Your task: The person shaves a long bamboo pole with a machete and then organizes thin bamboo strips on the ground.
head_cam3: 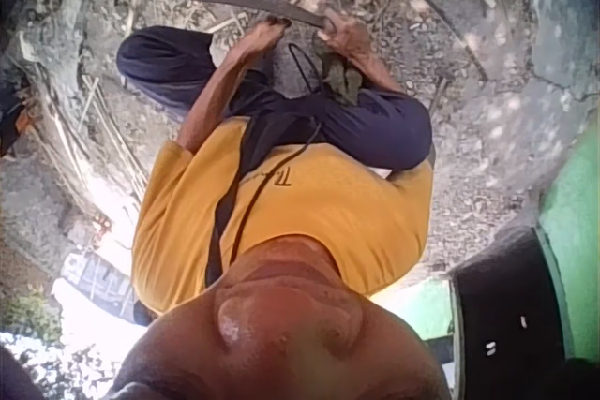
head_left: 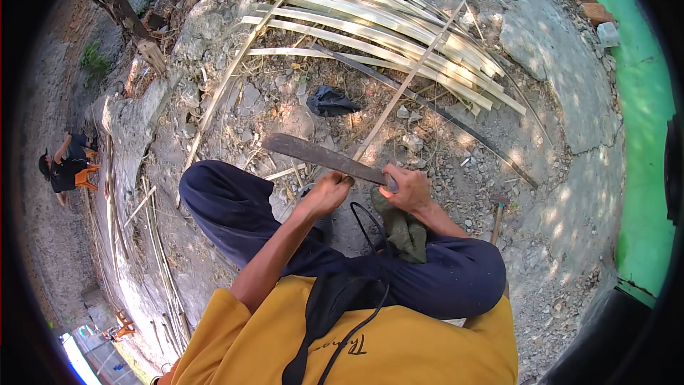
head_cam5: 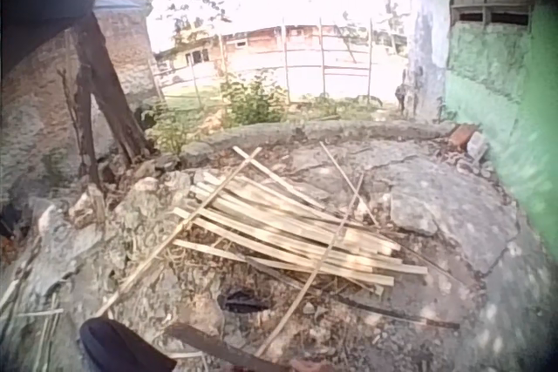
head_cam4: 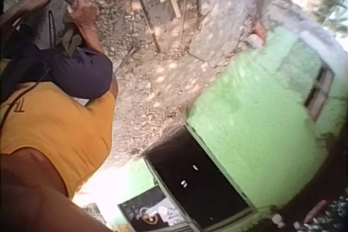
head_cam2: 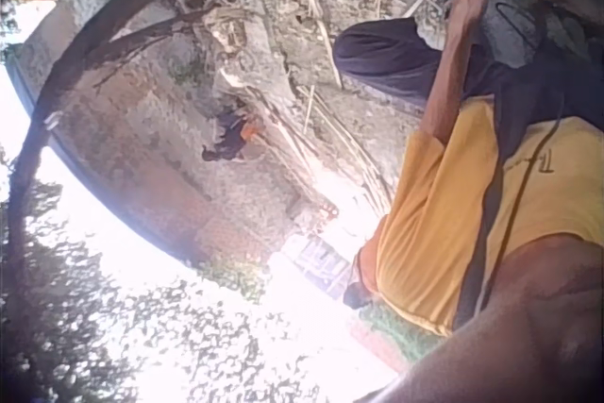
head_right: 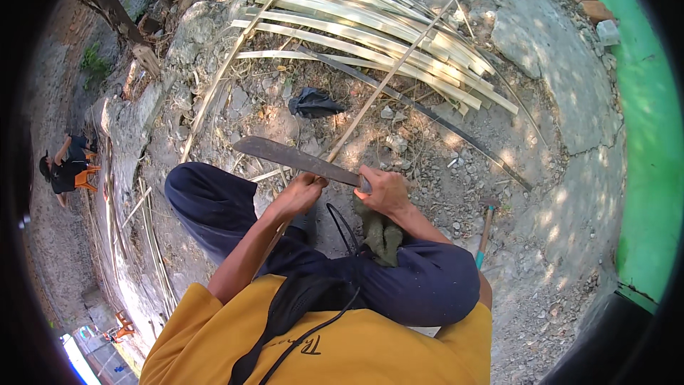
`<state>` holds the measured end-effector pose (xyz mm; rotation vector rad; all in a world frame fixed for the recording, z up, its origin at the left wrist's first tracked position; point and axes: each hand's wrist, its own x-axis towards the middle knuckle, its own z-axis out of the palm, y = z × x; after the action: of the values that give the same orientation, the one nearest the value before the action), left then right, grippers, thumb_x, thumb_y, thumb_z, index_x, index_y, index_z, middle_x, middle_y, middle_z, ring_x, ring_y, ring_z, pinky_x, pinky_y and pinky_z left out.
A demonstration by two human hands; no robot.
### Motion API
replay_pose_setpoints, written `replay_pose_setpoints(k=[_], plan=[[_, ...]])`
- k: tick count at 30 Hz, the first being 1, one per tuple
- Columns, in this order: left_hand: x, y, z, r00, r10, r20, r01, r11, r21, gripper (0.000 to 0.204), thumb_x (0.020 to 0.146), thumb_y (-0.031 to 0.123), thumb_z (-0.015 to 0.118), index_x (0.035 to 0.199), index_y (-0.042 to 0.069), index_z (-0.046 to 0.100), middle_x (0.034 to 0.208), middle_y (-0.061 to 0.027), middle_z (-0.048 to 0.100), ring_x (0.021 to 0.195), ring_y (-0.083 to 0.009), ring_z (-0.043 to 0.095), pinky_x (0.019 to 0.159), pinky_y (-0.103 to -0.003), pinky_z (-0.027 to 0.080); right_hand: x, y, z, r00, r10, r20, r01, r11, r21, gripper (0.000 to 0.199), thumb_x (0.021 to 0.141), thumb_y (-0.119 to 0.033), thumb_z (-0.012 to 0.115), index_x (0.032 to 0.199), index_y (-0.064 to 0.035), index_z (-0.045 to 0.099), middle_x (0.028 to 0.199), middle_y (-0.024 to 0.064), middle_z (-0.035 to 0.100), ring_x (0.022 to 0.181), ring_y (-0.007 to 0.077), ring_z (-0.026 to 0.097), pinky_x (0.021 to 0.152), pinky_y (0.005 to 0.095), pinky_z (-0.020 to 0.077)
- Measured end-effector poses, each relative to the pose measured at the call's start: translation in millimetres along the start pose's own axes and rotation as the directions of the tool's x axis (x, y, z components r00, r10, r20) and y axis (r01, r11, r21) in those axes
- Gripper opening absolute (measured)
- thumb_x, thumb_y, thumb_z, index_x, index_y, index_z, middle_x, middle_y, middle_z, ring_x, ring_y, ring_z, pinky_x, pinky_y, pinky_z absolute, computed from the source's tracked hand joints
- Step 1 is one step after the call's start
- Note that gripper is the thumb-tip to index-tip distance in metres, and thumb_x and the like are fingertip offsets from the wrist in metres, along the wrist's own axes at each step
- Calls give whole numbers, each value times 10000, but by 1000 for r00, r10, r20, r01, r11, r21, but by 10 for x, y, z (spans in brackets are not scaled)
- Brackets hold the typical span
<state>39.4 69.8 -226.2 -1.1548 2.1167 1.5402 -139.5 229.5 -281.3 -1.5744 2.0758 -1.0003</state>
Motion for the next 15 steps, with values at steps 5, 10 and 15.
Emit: replay_pose_setpoints(k=[5, 10, 15], plan=[[-66, -100, 66, 985, 172, -6, -172, 984, -47, 355, 977, 334, 492, 1047, 6, 608, 650, 0, 476, 558, -138, 474, 519, -324, 383, 113, 63, -95, 993, 116, -17, -118, 990, -82, 347, 761, -303, 765, 982, -99, 594, 783, 139, 683, 706, 381, 678, 601, 476, 528], [-15, 95, 10, 990, -106, 99, 121, 978, -172, 326, 975, 312, 493, 1044, 13, 602, 653, -3, 463, 595, -153, 505, 535, -325, 397, 135, 16, -112, 993, 111, -29, -113, 992, -55, 341, 761, -289, 762, 1009, -115, 607, 767, 145, 679, 697, 392, 674, 595, 486, 526], [98, -491, 179, 884, 457, -96, -428, 876, 224, 280, 976, 312, 499, 960, 44, 577, 645, 1, 451, 548, -137, 462, 497, -323, 368, 253, 0, -147, 998, 56, -34, -57, 997, -51, 314, 751, -266, 771, 971, -106, 615, 750, 144, 684, 679, 377, 682, 585, 470, 533]])
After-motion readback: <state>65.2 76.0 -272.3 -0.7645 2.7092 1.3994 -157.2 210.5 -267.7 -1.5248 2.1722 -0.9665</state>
